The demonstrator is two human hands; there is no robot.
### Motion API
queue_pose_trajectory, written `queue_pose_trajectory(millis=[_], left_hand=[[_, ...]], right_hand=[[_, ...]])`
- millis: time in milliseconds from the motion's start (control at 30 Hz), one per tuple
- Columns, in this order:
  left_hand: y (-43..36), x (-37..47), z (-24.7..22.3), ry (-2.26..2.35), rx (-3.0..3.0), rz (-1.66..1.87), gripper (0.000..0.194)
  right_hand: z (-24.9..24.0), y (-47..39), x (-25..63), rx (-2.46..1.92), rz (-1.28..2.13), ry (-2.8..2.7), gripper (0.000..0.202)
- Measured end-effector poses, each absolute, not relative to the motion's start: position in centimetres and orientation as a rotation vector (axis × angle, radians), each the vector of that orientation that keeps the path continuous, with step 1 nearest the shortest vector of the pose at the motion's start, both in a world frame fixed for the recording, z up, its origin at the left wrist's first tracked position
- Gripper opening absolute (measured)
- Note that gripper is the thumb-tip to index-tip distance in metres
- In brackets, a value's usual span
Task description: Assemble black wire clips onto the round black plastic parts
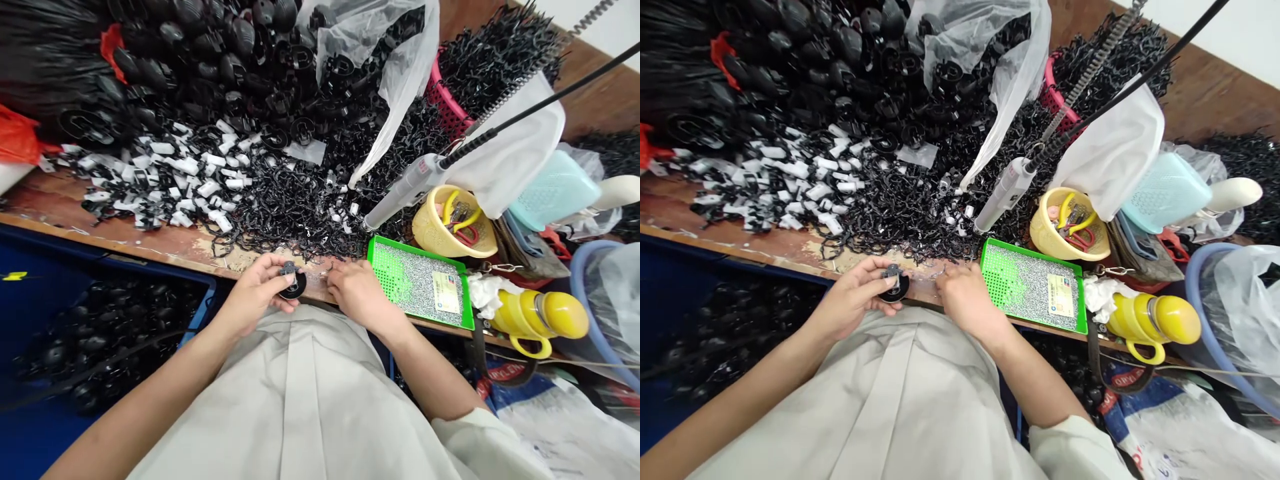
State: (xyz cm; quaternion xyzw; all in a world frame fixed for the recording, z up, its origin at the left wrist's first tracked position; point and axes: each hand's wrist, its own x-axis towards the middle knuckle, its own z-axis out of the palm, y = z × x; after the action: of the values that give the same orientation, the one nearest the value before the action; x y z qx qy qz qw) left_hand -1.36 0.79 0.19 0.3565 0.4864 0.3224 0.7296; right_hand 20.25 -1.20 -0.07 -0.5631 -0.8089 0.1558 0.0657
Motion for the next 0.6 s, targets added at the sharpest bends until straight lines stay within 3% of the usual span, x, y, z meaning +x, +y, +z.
queue_pose_trajectory(millis=[100,267,600], left_hand=[[0.7,-0.6,-0.1,1.040,0.858,0.662,0.037],[0.8,-1.4,-0.5,1.116,0.868,0.764,0.038],[0.4,-1.1,-0.8,1.091,0.849,0.756,0.039]], right_hand=[[-0.9,0.0,18.6,-1.799,0.397,-2.437,0.018],[-0.9,0.7,19.4,-1.750,0.554,-2.224,0.018],[-1.1,-0.4,19.0,-1.793,0.578,-2.218,0.008]])
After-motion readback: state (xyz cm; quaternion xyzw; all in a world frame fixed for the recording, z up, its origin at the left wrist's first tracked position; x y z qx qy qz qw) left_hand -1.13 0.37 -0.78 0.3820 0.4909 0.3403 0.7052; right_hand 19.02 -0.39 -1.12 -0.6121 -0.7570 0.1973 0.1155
